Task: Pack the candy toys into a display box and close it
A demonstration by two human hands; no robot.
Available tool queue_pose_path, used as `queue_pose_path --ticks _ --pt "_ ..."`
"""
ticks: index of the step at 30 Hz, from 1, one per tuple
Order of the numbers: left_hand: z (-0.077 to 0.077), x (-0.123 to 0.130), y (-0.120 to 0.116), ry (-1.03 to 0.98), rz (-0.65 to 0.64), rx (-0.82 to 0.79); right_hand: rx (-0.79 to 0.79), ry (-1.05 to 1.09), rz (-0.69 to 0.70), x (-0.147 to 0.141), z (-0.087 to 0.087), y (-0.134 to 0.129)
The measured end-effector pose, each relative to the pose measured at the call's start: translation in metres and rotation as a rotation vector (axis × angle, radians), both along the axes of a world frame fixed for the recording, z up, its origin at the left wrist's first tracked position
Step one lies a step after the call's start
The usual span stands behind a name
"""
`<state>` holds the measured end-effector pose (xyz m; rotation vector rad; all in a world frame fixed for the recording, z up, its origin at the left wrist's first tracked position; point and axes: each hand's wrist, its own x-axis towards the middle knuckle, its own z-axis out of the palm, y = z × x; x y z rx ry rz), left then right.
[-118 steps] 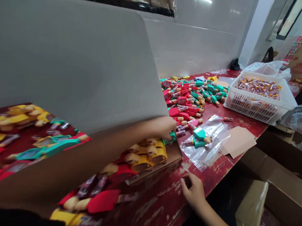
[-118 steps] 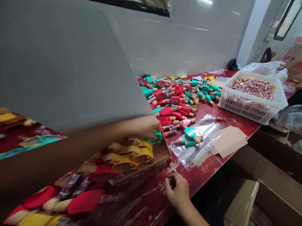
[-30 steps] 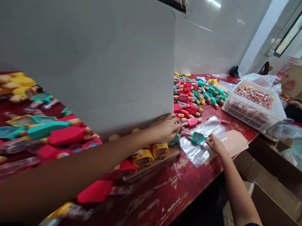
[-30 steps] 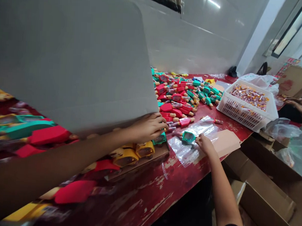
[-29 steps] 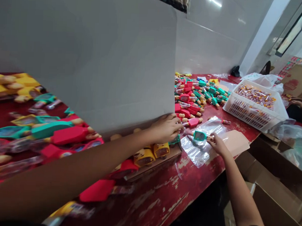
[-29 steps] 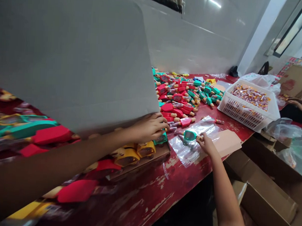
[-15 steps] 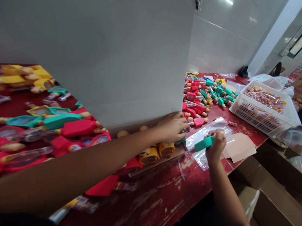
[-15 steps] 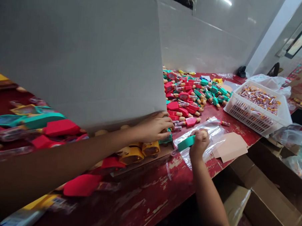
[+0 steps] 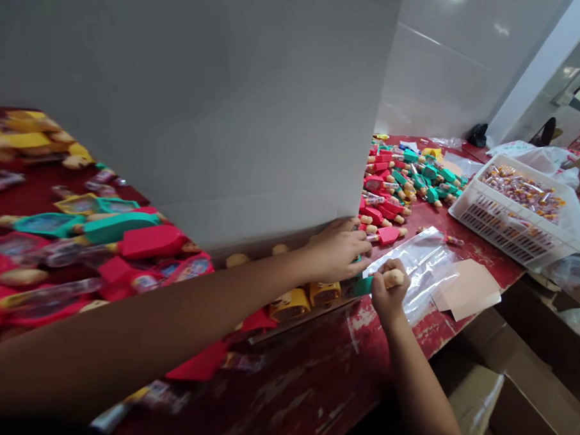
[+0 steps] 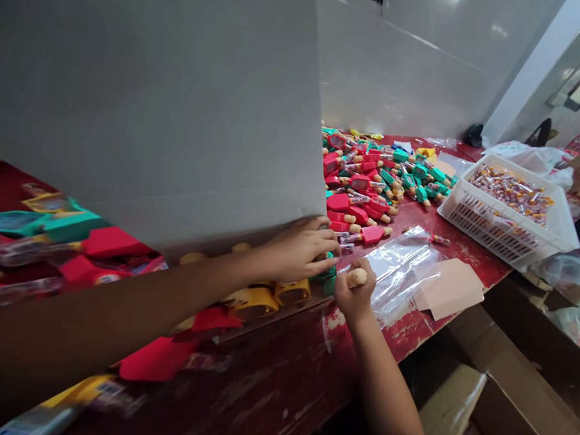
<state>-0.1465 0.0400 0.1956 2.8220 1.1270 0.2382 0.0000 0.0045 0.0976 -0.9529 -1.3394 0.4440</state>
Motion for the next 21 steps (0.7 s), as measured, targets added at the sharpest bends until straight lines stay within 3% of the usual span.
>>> queue_pose_path --ticks 7,11,15,18,21 --pt "0.001 0.0 0.0 -0.171 0.023 -0.091 0.071 -0.271 -0.004 -0.024 0.015 0.011" --pt "-0.005 -0.001 0.002 -0.224 0.023 -0.118 0.087 -0.394 0.022 -0.028 0.002 0.012" --pt "-0.007 0.003 0.009 -0.241 -0.036 -0.065 0.045 -0.332 0.05 -0.032 -0.016 0.018" --pt "0.013 -0.002 -0.002 -0.355 -0.08 0.008 -0.107 -0.163 0.236 -0.025 -0.021 0.024" --pt "0.043 -0.03 -0.041 -0.461 -0.06 0.325 -0.338 -0.036 0.606 -0.005 -0.017 0.029"
